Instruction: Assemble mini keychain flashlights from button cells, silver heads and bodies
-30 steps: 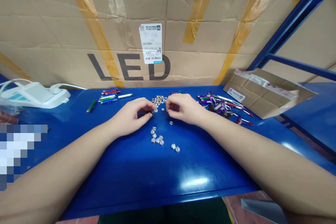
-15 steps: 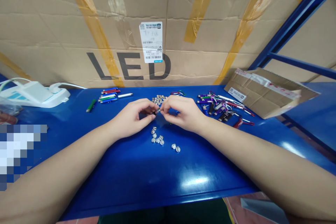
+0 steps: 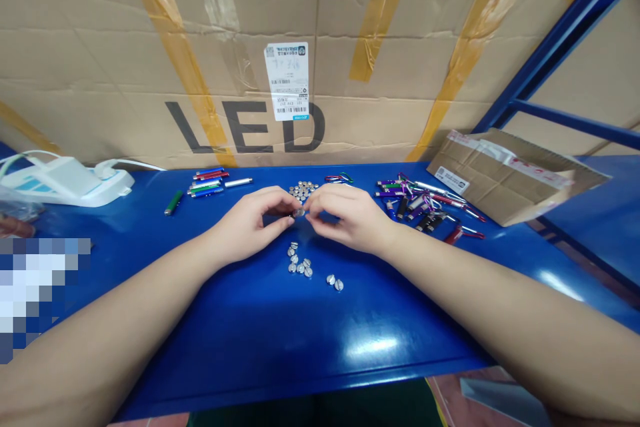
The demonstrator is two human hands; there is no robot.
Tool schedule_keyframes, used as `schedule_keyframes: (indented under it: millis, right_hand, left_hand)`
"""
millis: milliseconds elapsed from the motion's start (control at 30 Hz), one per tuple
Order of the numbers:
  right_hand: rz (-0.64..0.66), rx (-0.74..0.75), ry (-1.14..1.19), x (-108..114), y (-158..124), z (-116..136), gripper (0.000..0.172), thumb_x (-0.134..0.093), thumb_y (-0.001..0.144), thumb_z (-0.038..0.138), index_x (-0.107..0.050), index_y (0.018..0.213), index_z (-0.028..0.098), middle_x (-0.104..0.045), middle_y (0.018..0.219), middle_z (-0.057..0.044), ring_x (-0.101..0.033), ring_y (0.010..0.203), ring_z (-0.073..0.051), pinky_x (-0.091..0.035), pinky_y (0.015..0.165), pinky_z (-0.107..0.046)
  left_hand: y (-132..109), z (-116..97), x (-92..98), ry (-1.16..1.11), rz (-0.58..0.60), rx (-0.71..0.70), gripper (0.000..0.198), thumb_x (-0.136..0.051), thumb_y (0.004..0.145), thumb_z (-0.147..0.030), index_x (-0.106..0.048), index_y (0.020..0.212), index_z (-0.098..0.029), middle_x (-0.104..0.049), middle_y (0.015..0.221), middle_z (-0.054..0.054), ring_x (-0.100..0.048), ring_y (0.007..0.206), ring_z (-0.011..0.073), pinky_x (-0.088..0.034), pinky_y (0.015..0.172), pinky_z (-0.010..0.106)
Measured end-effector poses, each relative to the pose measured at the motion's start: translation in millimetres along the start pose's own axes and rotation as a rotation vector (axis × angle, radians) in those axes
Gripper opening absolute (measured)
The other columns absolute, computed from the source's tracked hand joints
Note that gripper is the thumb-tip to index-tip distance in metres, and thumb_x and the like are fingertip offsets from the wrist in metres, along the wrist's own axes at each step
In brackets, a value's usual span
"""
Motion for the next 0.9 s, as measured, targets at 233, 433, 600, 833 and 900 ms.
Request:
schedule_keyframes:
  millis: [233, 433, 600, 833, 900]
  right_hand:
    - [0.092, -0.287, -0.231, 0, -7, -34, 0.009, -0.058, 0.096, 0.02, -0.066, 0.098, 0.019, -0.069, 0.105, -0.011, -0.062, 0.098, -0.025, -0.049, 0.093, -0.04]
    - [0.42, -0.555, -0.454, -18, -22, -65, 0.037, -0.051, 0.104, 0.032, -0.069, 0.134, 0.021, -0.066, 0.125, -0.014, -0.056, 0.111, -0.031, -0.044, 0.094, -0.045]
    - [0.484, -0.547, -0.491, -25, -21, -62, 0.037, -0.05, 0.104, 0.029, -0.069, 0.135, 0.019, -0.067, 0.124, -0.014, -0.055, 0.113, -0.031, -0.043, 0.092, -0.044]
    - [0.443, -0.505, -0.49, -19, -20, -62, 0.026, -0.057, 0.102, 0.029, -0.079, 0.113, 0.02, -0.068, 0.119, -0.012, -0.055, 0.111, -0.03, -0.041, 0.095, -0.044]
    - [0.425, -0.481, -0.489, -17, -19, -62, 0.02, -0.062, 0.099, 0.029, -0.079, 0.104, 0.019, -0.068, 0.116, -0.013, -0.055, 0.109, -0.03, -0.042, 0.096, -0.044]
  left_hand:
    - [0, 3, 1.6, 0.026, -0.001, 0.011, 0.016, -0.062, 0.096, -0.031, -0.069, 0.106, -0.02, -0.07, 0.107, 0.007, -0.07, 0.102, 0.0221, -0.058, 0.097, 0.04]
    - [0, 10, 3.7, 0.032, -0.04, 0.061, 0.016, -0.065, 0.093, -0.033, -0.068, 0.102, -0.02, -0.07, 0.106, 0.007, -0.071, 0.1, 0.0232, -0.059, 0.097, 0.043]
    - [0, 14, 5.0, 0.072, -0.061, 0.087, 0.017, -0.064, 0.091, -0.034, -0.068, 0.101, -0.02, -0.071, 0.106, 0.008, -0.071, 0.098, 0.0234, -0.059, 0.095, 0.043]
    - [-1, 15, 5.5, 0.08, -0.058, 0.099, 0.017, -0.064, 0.091, -0.034, -0.067, 0.101, -0.02, -0.071, 0.104, 0.007, -0.071, 0.096, 0.0225, -0.059, 0.094, 0.043]
    - [-1, 15, 5.9, 0.085, -0.059, 0.102, 0.017, -0.064, 0.091, -0.034, -0.067, 0.101, -0.02, -0.071, 0.104, 0.007, -0.071, 0.096, 0.0228, -0.059, 0.094, 0.043]
Point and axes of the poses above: each hand's wrist, its own y-axis towards the middle knuckle, its own x-axis out of the back of the hand, z = x × y, the point moved 7 cm from there along y, towards the middle knuckle
